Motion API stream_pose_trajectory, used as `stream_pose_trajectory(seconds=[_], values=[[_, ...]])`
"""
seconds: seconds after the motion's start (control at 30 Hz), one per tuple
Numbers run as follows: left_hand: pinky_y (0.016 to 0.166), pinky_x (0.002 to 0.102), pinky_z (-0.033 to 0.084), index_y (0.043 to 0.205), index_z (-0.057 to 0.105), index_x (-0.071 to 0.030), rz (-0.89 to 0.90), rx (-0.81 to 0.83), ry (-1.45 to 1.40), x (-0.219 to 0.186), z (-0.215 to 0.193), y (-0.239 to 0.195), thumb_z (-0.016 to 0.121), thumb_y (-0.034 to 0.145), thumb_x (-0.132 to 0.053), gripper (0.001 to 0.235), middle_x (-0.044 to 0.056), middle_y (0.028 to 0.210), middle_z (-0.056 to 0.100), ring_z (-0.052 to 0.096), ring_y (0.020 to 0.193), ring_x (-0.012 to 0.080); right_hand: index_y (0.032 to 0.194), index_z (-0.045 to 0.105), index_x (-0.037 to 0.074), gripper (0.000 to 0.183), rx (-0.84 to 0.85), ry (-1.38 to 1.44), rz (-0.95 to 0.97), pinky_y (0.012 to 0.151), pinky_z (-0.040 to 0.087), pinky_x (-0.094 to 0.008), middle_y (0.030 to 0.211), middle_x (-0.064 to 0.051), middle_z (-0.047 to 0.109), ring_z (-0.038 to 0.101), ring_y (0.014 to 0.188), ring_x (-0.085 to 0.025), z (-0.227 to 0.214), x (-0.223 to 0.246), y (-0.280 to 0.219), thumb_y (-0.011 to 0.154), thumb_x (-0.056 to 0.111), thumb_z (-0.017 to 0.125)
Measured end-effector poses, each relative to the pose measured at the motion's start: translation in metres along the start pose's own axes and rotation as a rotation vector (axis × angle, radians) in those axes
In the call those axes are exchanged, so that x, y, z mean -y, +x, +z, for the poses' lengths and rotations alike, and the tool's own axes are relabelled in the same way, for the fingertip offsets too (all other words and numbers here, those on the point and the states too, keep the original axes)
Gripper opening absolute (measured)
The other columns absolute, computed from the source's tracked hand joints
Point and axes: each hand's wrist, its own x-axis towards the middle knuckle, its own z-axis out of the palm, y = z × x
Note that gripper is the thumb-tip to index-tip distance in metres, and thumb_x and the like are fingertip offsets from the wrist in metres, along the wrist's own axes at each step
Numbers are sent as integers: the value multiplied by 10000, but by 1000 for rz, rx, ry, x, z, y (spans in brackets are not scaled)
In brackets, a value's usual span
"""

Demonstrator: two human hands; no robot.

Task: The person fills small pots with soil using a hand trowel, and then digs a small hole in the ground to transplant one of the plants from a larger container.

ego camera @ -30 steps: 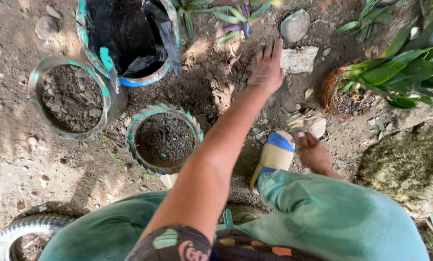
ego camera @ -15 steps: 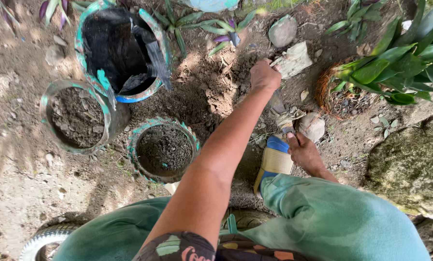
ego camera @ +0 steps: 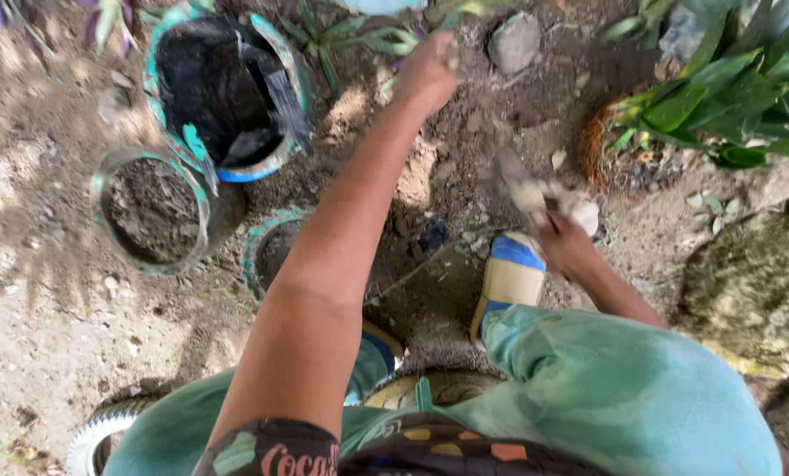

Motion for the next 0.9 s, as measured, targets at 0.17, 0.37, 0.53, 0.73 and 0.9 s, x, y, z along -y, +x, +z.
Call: stream_pose_trajectory(seconds=[0.17,0.37,0.53,0.73,0.9], values=[[1198,570,154,1602,218,-193,-4,183,335,-6,61,-48,568,829,152,916,107,1647,131,187,1503,354,1268,433,53,466,552,1225,415,327,301,-260,648,50,421,337,429,-69,22,-8,2,1137,497,480],[1260,475,216,1623,325,-221,92,373,519,22,76,-93,538,895,174,855,69,1734,183,199,1583,335,1293,649,84,486,133,-188,25,814,553,-540,973,-268,733,693,871,-408,-26,-9,-55,1082,478,459],[1353,533,120,1564,453,-270,192,278,493,61,48,-131,667,960,-4,693,36,1725,266,206,1597,296,1247,688,81,464,123,-130,-66,822,564,-538,985,-264,740,720,862,-423,-39,-11,-63,1082,456,470],[1220,699,37,1583,238,-337,10,259,381,28,46,-144,901,755,-314,1061,125,1673,9,-3,1530,458,1384,553,91,454,381,344,400,474,424,-418,769,-114,578,476,528,-219,-14,46,-22,1072,418,504],[1245,707,110,1597,247,-435,25,143,500,49,68,-145,899,791,-258,1051,99,1744,-5,29,1564,442,1334,613,136,505,259,-10,29,726,556,-452,864,-154,742,702,701,-283,-30,21,-66,1031,502,441]])
